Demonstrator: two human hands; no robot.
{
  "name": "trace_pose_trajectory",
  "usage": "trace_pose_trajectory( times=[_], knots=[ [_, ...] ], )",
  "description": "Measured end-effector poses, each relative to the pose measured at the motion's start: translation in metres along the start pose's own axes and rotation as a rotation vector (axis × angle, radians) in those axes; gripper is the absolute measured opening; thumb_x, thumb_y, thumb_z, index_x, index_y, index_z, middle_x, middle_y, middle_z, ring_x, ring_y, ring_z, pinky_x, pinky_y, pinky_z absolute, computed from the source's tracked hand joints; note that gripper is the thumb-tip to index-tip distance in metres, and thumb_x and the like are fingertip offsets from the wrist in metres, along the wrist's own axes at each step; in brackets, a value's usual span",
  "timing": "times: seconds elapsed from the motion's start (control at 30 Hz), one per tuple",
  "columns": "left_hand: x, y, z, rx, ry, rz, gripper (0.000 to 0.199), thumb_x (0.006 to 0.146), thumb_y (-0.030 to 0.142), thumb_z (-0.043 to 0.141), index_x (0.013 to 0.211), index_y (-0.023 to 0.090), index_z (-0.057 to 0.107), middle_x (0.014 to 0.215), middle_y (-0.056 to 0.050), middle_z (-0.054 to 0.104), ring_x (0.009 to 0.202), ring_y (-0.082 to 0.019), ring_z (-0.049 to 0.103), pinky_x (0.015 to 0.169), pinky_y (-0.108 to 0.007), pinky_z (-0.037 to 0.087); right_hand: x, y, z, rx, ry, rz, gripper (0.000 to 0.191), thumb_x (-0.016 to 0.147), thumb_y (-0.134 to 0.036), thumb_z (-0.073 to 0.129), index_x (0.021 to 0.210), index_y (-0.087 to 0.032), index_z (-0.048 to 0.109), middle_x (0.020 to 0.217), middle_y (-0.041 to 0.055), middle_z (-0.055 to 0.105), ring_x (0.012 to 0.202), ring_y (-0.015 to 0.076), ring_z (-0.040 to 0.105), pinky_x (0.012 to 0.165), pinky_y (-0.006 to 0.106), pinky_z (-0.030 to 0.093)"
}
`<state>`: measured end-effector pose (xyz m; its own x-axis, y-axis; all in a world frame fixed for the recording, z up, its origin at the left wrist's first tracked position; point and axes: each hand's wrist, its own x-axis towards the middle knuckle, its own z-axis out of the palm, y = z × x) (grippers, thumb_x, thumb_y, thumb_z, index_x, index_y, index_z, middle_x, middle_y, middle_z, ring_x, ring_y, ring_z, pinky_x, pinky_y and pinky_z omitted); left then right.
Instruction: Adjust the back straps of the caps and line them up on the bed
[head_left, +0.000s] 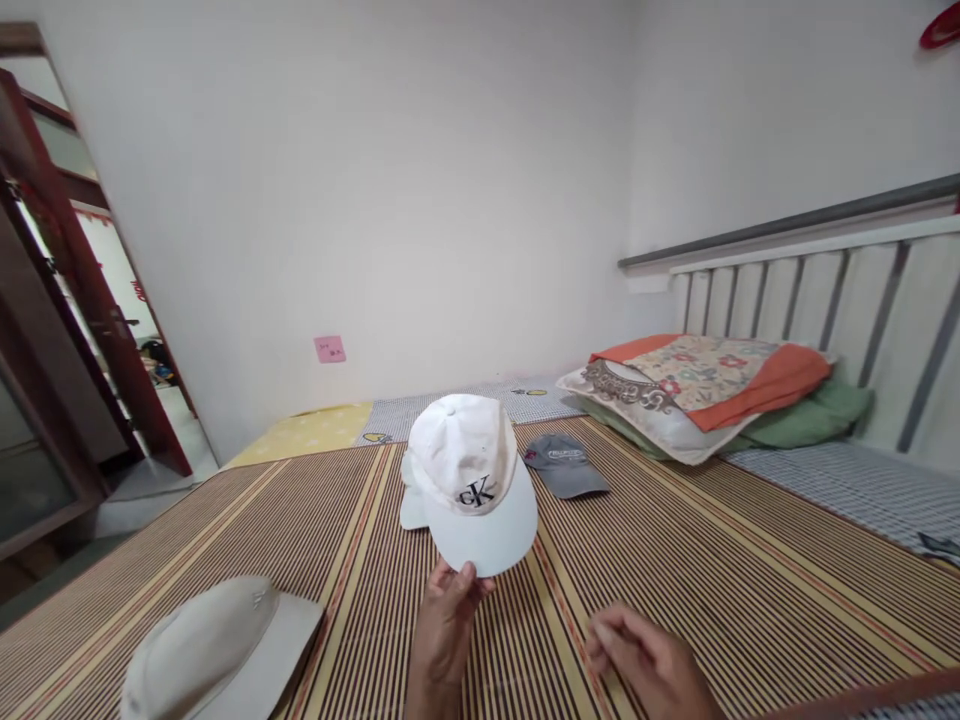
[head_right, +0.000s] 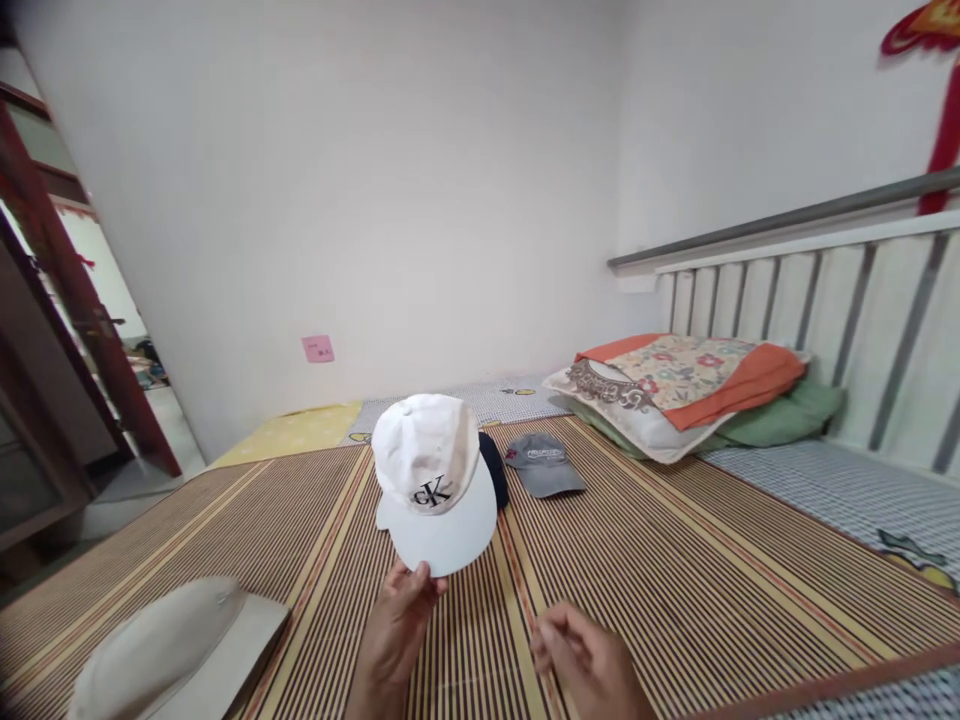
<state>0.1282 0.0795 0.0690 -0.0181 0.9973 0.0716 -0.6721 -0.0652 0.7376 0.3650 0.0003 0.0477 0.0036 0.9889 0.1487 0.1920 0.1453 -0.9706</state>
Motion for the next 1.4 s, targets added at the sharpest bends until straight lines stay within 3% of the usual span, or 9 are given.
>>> trace_pose_trajectory(
  times=[0.13,0.3,0.53,0.77,0.93,1.07,1.23,1.3,1.4],
  knots=[
    [0.004,-0.011,0.001,-0.081,0.044,-0.035,0.037,0.059,0.024,0.099,0.089,0.016,0.078,0.087,-0.005,0.077,0.061,-0.011,0.063,0.062,-0.026,0.057,0.069,-0.046,0.003,0.252,0.101,-0.077,0.053,0.082,-0.073,0.070,0.092,-0.021,0.077,0.088,0.0093,0.079,0.085,0.0271,0.073,0.080,0.039,0.058],
    [0.011,-0.014,-0.004,-0.119,0.063,-0.016,0.032,0.061,0.024,0.098,0.085,0.016,0.078,0.083,-0.003,0.075,0.061,-0.010,0.060,0.061,-0.024,0.055,0.111,-0.045,0.030,0.503,0.173,-0.028,0.059,0.070,-0.071,0.083,0.095,-0.017,0.077,0.090,0.0094,0.078,0.087,0.0255,0.071,0.078,0.038,0.055],
    [0.018,-0.012,-0.017,-0.130,0.075,0.000,0.029,0.064,0.023,0.097,0.086,0.018,0.079,0.089,-0.005,0.075,0.065,-0.010,0.059,0.057,-0.021,0.051,0.114,-0.027,0.043,0.680,0.175,0.077,0.056,0.069,-0.066,0.086,0.097,-0.018,0.079,0.099,0.0108,0.081,0.097,0.0285,0.072,0.082,0.038,0.055],
    [0.008,-0.020,-0.011,-0.020,-0.140,-0.114,0.033,0.069,0.031,0.095,0.093,0.015,0.081,0.082,-0.006,0.075,0.057,-0.009,0.057,0.058,-0.022,0.049,0.116,-0.039,0.032,0.937,-0.018,0.120,0.062,0.081,-0.073,0.071,0.118,-0.024,0.078,0.121,0.0109,0.081,0.124,0.0365,0.067,0.102,0.051,0.053],
    [0.002,-0.028,-0.002,0.007,-0.243,-0.190,0.044,0.069,0.035,0.095,0.105,0.015,0.081,0.094,-0.010,0.080,0.075,-0.017,0.070,0.065,-0.024,0.052,0.106,-0.047,0.017,1.120,0.033,0.195,0.064,0.082,-0.060,0.079,0.134,-0.024,0.072,0.128,0.0112,0.078,0.132,0.0369,0.063,0.115,0.051,0.045],
    [-0.001,-0.030,-0.001,-0.014,-0.356,-0.258,0.051,0.068,0.033,0.094,0.114,0.016,0.080,0.106,-0.016,0.081,0.101,-0.032,0.075,0.090,-0.041,0.058,0.096,-0.049,0.009,1.136,0.058,0.221,0.070,0.081,-0.041,0.086,0.144,-0.020,0.064,0.123,0.0134,0.080,0.124,0.0372,0.070,0.116,0.052,0.045],
    [0.002,-0.023,-0.010,-0.217,-0.344,-0.211,0.041,0.088,0.029,0.077,0.129,0.024,0.076,0.138,-0.011,0.072,0.139,-0.033,0.057,0.123,-0.048,0.035,0.094,-0.048,0.015,1.130,0.069,0.291,0.080,0.078,-0.032,0.089,0.150,-0.018,0.057,0.120,0.0148,0.081,0.115,0.0375,0.075,0.110,0.054,0.051],
    [0.004,-0.018,-0.013,-0.304,-0.409,-0.203,0.034,0.100,0.034,0.060,0.130,0.027,0.075,0.140,-0.007,0.071,0.147,-0.028,0.048,0.129,-0.045,0.024,0.093,-0.047,0.023,1.132,0.021,0.310,0.080,0.076,-0.032,0.091,0.148,-0.016,0.059,0.117,0.0159,0.081,0.113,0.0383,0.075,0.108,0.055,0.052],
    [0.006,-0.008,-0.013,-0.356,-0.556,-0.280,0.051,0.106,0.050,0.039,0.137,0.024,0.070,0.146,-0.007,0.066,0.155,-0.028,0.035,0.131,-0.047,0.010,0.090,-0.044,0.036,1.105,-0.080,0.333,0.072,0.075,-0.031,0.092,0.140,-0.015,0.066,0.114,0.0159,0.082,0.111,0.0382,0.076,0.108,0.054,0.052]
  ],
)
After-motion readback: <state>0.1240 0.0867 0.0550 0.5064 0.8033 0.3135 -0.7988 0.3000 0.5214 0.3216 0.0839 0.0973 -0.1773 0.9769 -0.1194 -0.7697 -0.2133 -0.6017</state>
